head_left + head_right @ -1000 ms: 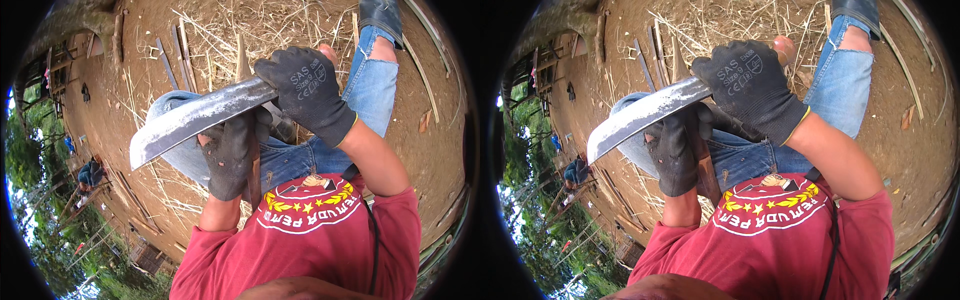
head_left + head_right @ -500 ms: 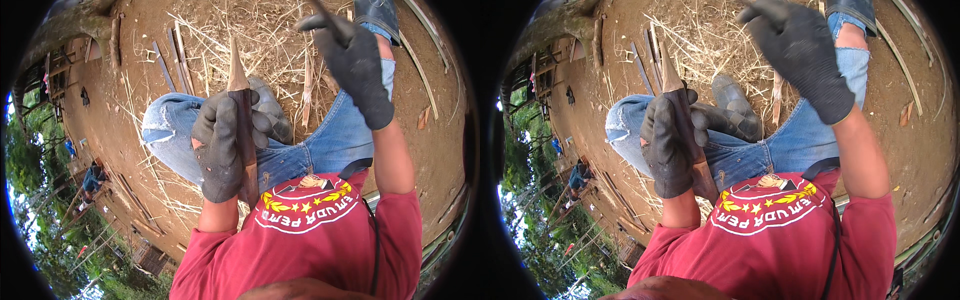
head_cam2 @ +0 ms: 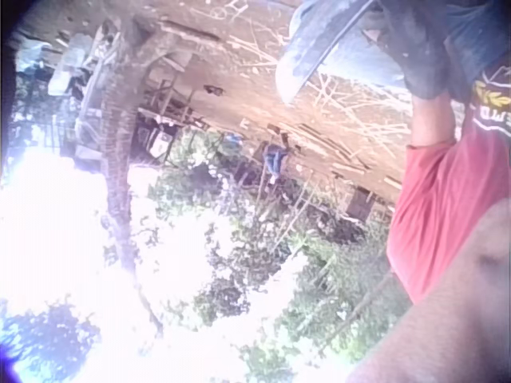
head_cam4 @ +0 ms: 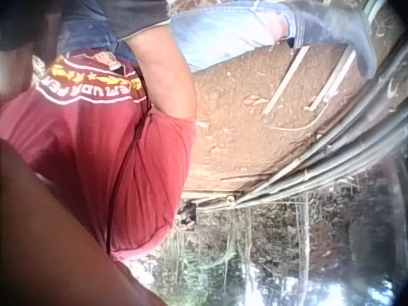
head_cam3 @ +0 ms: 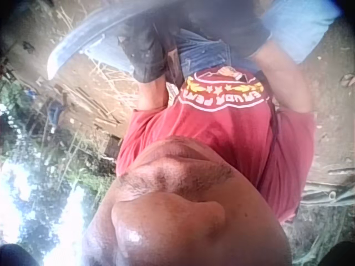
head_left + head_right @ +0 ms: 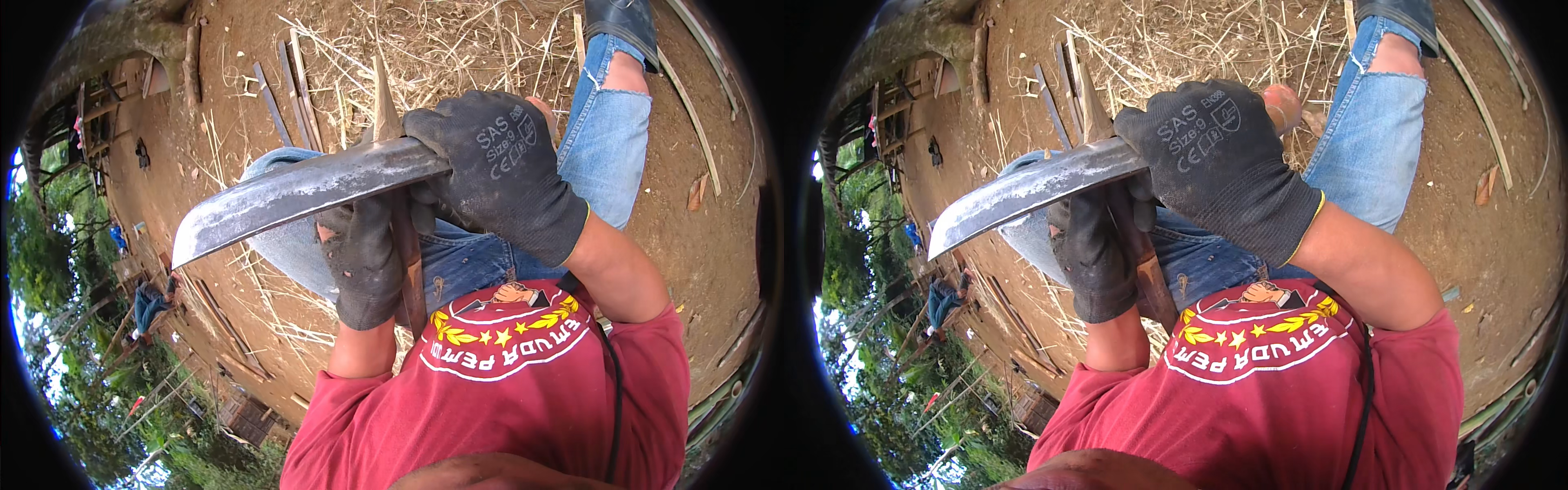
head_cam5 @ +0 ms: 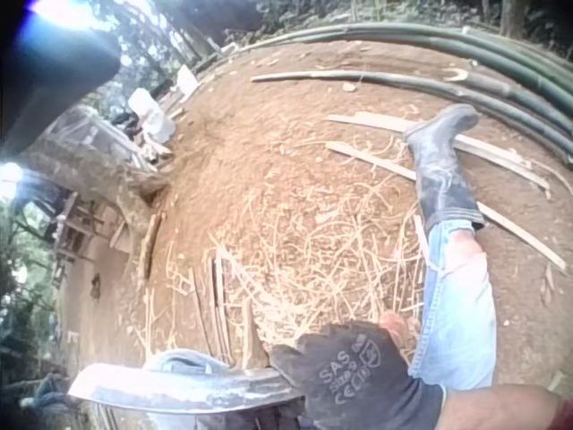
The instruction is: The person sits on the ground and uses a large curved blade to shave and sharpen the end of a long bamboo stick. They repeatedly scrape the blade against the bamboo to create a pointed tip, then inspect the result and continue refining the shape.
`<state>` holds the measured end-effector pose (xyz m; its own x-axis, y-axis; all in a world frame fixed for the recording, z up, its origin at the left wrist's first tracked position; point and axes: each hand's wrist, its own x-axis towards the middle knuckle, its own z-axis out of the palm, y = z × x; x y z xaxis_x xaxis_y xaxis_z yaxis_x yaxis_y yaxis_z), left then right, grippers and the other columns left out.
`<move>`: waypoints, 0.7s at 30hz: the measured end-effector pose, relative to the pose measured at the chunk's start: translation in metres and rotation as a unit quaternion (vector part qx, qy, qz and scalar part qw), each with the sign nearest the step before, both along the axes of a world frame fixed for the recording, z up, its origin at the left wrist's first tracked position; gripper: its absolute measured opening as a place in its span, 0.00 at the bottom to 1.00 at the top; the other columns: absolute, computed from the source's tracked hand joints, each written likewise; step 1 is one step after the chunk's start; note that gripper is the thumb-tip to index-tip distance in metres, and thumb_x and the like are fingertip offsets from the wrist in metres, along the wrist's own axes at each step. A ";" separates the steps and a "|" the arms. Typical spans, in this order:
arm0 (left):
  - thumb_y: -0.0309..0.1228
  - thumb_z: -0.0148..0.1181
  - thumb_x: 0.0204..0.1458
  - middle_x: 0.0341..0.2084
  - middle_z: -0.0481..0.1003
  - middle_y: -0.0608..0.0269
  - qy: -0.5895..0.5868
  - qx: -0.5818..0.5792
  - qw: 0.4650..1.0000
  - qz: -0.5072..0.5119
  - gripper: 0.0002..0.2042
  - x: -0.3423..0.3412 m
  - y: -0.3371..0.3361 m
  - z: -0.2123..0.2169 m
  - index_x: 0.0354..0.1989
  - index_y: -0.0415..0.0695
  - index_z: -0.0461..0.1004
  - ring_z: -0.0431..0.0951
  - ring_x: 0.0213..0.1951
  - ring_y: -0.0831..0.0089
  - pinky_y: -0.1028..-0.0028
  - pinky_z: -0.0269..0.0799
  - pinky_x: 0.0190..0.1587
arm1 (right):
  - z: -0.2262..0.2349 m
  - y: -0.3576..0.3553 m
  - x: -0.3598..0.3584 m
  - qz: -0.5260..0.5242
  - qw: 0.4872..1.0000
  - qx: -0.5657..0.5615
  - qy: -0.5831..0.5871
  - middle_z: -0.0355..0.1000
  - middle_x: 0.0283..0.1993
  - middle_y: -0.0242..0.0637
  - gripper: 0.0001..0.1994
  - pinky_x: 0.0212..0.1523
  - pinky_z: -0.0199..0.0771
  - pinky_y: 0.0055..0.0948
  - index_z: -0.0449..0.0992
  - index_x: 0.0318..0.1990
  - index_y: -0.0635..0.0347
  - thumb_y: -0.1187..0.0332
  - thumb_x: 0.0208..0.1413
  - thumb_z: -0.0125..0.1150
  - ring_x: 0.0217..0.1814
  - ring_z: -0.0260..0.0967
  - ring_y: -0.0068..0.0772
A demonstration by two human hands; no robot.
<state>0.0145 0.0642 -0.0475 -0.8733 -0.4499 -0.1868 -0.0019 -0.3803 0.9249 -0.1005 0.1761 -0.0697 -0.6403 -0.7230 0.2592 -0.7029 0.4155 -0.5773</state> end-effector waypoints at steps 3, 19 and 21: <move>0.42 0.56 0.63 0.30 0.78 0.55 -0.037 -0.013 0.999 0.004 0.19 -0.001 0.002 0.005 0.48 0.35 0.74 0.74 0.26 0.77 0.79 0.67 0.26 | -0.009 -0.003 0.000 -0.020 0.999 -0.008 0.036 0.73 0.32 0.32 0.22 0.36 0.70 0.41 0.78 0.40 0.50 0.55 0.35 0.70 0.36 0.74 0.38; 0.41 0.50 0.65 0.20 0.74 0.60 -0.119 -0.046 0.992 0.010 0.19 0.003 0.003 0.026 0.48 0.34 0.72 0.69 0.14 0.79 0.84 0.60 0.15 | -0.092 0.034 -0.132 -0.287 0.907 0.151 0.268 0.71 0.22 0.42 0.09 0.24 0.71 0.44 0.75 0.28 0.57 0.62 0.54 0.60 0.24 0.72 0.48; 0.41 0.48 0.66 0.18 0.73 0.59 -0.093 -0.041 0.993 0.051 0.20 -0.002 0.010 0.024 0.48 0.33 0.72 0.67 0.12 0.79 0.83 0.60 0.13 | -0.088 0.059 -0.154 -0.353 0.889 0.088 0.279 0.69 0.17 0.45 0.11 0.22 0.69 0.49 0.75 0.24 0.61 0.64 0.53 0.59 0.20 0.70 0.51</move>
